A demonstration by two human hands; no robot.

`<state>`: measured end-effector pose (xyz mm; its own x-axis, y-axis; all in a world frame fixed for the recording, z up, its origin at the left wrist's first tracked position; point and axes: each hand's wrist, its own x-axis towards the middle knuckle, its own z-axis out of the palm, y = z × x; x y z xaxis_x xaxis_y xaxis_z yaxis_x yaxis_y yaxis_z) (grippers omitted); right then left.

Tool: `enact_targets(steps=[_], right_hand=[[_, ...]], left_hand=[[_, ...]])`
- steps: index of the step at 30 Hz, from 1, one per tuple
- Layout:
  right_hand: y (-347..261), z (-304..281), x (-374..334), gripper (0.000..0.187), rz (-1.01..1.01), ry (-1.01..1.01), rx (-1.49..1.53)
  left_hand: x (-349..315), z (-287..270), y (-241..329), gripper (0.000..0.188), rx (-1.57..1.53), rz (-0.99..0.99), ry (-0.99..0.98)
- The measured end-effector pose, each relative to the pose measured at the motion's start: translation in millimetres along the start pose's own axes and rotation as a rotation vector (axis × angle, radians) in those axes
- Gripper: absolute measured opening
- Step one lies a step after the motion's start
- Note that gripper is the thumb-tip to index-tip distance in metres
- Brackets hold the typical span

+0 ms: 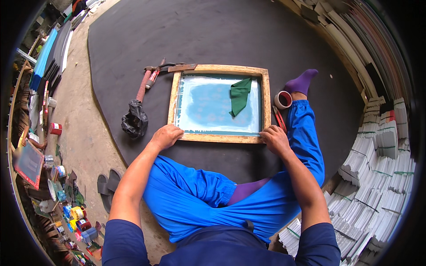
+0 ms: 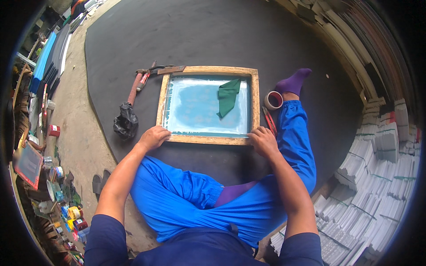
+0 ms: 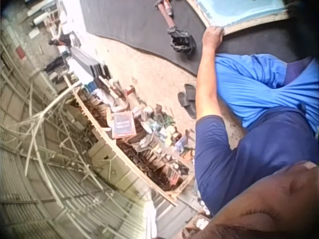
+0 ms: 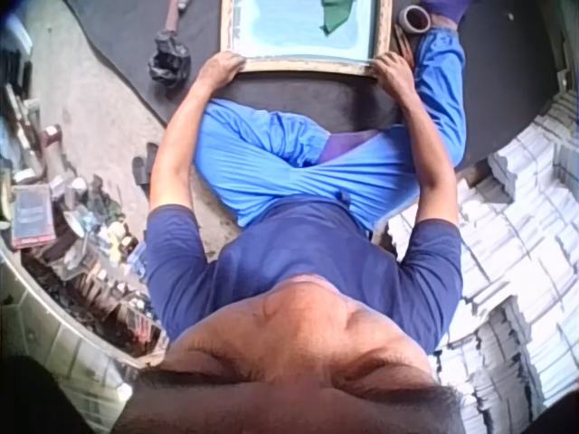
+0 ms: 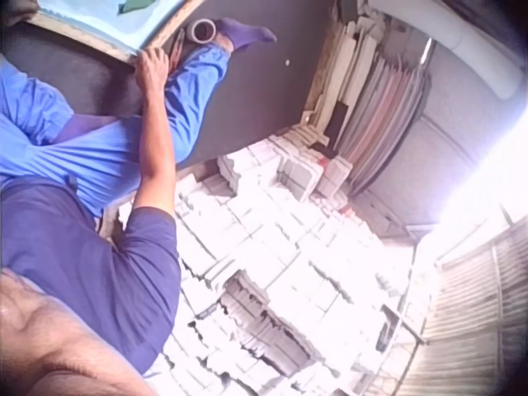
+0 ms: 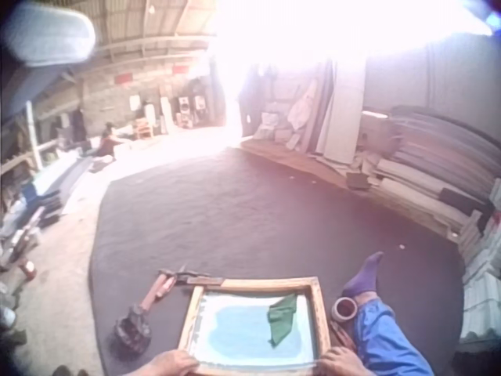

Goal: The person sits on the floor and applies clear tape to the edges of a wooden frame containing a glass pane. They repeatedly tear pieces of tape and press them along the frame's perimeter, smoothing them down with their fingers.

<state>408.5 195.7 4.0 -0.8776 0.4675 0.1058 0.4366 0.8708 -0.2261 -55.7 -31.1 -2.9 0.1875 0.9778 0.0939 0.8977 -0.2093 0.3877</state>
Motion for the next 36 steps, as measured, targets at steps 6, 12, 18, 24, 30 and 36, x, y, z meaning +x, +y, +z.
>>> enact_targets(steps=[6,12,18,24,30,36], right_hand=[[2.0,8.4,-6.4,0.024,0.001,0.062,-0.003],[2.2,8.4,-12.1,0.023,-0.011,0.046,-0.059],[3.0,16.3,-19.3,0.024,-0.02,0.081,-0.126],[-1.7,19.8,-26.6,0.029,-0.046,0.062,-0.217],[-13.3,9.4,-37.8,0.042,-0.057,-0.005,-0.363],[-12.3,-3.8,-38.7,0.043,-0.04,-0.084,-0.328]], left_hand=[[-4.5,3.0,-5.9,0.014,0.003,0.014,0.011],[-7.2,7.8,-10.0,0.01,0.047,0.084,0.071],[-10.8,15.1,-17.7,0.014,0.186,0.228,0.114],[-26.4,13.8,-19.4,0.031,0.326,0.273,0.03],[-38.4,4.1,-9.1,0.045,0.379,0.176,-0.163],[-34.1,-9.9,-1.7,0.049,0.368,0.13,-0.255]])
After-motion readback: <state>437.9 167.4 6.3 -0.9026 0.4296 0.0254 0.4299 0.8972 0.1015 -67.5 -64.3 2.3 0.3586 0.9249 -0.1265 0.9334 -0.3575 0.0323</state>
